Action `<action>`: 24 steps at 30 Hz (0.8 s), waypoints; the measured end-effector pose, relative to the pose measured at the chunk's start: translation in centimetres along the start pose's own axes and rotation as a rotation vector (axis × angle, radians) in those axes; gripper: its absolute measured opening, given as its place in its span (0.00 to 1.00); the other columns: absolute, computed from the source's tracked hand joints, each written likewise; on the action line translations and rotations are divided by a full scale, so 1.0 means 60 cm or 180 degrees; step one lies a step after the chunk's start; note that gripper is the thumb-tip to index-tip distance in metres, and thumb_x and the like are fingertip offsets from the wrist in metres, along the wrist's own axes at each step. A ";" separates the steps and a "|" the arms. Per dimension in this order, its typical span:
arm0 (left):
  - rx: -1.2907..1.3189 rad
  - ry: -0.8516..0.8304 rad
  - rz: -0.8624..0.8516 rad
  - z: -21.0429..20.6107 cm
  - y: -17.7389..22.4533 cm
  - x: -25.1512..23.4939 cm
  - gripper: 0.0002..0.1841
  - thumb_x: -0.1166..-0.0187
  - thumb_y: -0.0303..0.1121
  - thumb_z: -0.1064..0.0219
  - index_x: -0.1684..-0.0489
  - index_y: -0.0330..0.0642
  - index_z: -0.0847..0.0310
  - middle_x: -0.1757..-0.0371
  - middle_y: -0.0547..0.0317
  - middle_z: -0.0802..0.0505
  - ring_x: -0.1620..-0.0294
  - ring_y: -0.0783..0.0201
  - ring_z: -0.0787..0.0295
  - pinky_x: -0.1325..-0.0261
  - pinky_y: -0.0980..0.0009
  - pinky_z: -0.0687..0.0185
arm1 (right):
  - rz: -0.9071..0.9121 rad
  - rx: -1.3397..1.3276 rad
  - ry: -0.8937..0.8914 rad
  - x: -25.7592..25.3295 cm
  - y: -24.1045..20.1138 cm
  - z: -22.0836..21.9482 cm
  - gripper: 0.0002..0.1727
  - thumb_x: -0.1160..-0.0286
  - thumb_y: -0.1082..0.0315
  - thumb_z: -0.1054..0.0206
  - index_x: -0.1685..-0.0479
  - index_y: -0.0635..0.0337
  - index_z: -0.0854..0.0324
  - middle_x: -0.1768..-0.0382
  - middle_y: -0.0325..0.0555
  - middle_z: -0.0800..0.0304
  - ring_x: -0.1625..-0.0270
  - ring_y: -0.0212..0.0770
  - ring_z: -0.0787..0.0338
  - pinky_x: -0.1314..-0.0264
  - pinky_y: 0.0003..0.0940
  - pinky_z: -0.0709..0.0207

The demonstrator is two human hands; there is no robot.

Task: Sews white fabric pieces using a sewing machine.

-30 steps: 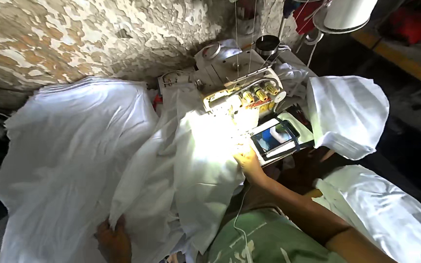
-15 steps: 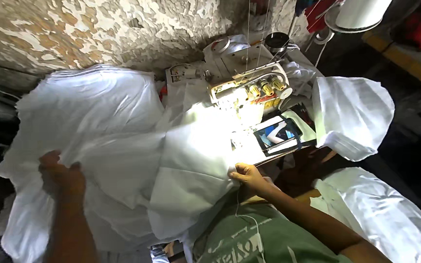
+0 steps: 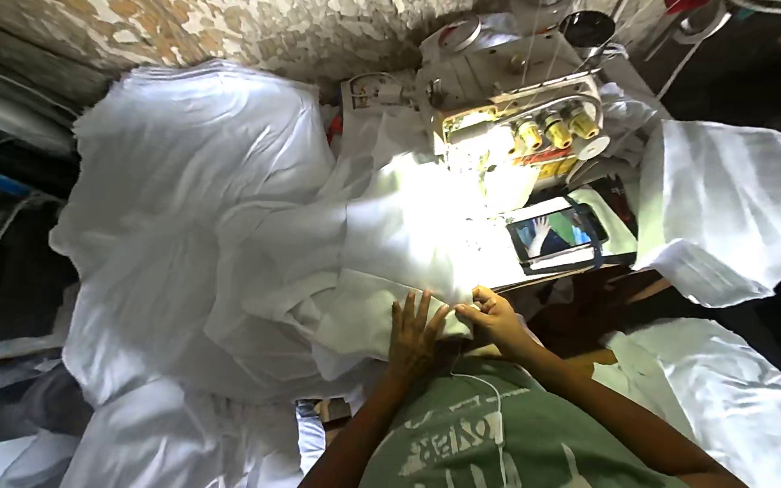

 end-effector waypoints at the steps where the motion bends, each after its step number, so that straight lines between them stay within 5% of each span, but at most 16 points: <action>1: 0.0043 -0.0022 -0.0027 0.007 0.000 0.007 0.18 0.13 0.32 0.45 0.30 0.45 0.17 0.28 0.38 0.13 0.23 0.34 0.21 0.20 0.36 0.36 | -0.0001 0.0097 0.0004 0.001 0.002 0.003 0.04 0.21 0.74 0.33 0.54 0.65 0.20 0.69 0.38 0.10 0.66 0.26 0.10 0.57 0.24 0.15; 6: 0.0389 -0.0433 -0.0001 0.044 -0.020 0.021 0.20 0.17 0.29 0.44 0.32 0.29 0.16 0.30 0.37 0.11 0.26 0.37 0.16 0.22 0.37 0.30 | -0.0053 0.0199 -0.0081 0.005 0.002 0.012 0.05 0.20 0.73 0.33 0.55 0.68 0.16 0.65 0.38 0.08 0.62 0.23 0.10 0.51 0.21 0.16; 10: 0.0581 -0.0139 0.0335 0.048 -0.034 0.012 0.17 0.20 0.24 0.44 0.42 0.32 0.10 0.36 0.40 0.08 0.30 0.39 0.12 0.22 0.36 0.31 | -0.0051 -0.0043 -0.0118 0.006 0.004 0.009 0.04 0.21 0.75 0.33 0.56 0.67 0.17 0.66 0.38 0.08 0.63 0.23 0.10 0.52 0.21 0.16; 17: 0.1585 0.0068 0.1537 0.104 -0.036 -0.060 0.09 0.23 0.25 0.34 0.56 0.26 0.13 0.57 0.46 0.07 0.52 0.64 0.09 0.41 0.71 0.16 | -0.0087 -0.0190 -0.0198 0.009 0.004 0.004 0.06 0.21 0.75 0.33 0.51 0.68 0.19 0.65 0.37 0.08 0.64 0.22 0.11 0.55 0.20 0.17; 22: 0.1767 -0.0429 0.1540 0.122 -0.039 -0.074 0.11 0.28 0.28 0.27 0.56 0.28 0.15 0.67 0.54 0.10 0.67 0.74 0.17 0.57 0.80 0.22 | -0.0121 0.0058 -0.0318 0.020 0.005 0.002 0.06 0.18 0.72 0.35 0.55 0.67 0.16 0.65 0.35 0.09 0.62 0.22 0.11 0.53 0.21 0.16; 24: 0.1568 -0.0569 0.1236 0.134 -0.029 -0.074 0.14 0.28 0.30 0.26 0.49 0.31 0.10 0.65 0.51 0.07 0.69 0.69 0.17 0.59 0.75 0.20 | -0.0136 0.0096 -0.0389 0.032 0.001 -0.002 0.07 0.16 0.71 0.37 0.53 0.66 0.16 0.65 0.34 0.10 0.64 0.22 0.11 0.57 0.22 0.15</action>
Point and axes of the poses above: each hand's wrist, its own x-axis away from the middle knuckle, its own z-axis out of the back of the hand, y = z × x, the point moved 4 cm from there along -x, towards the middle knuckle
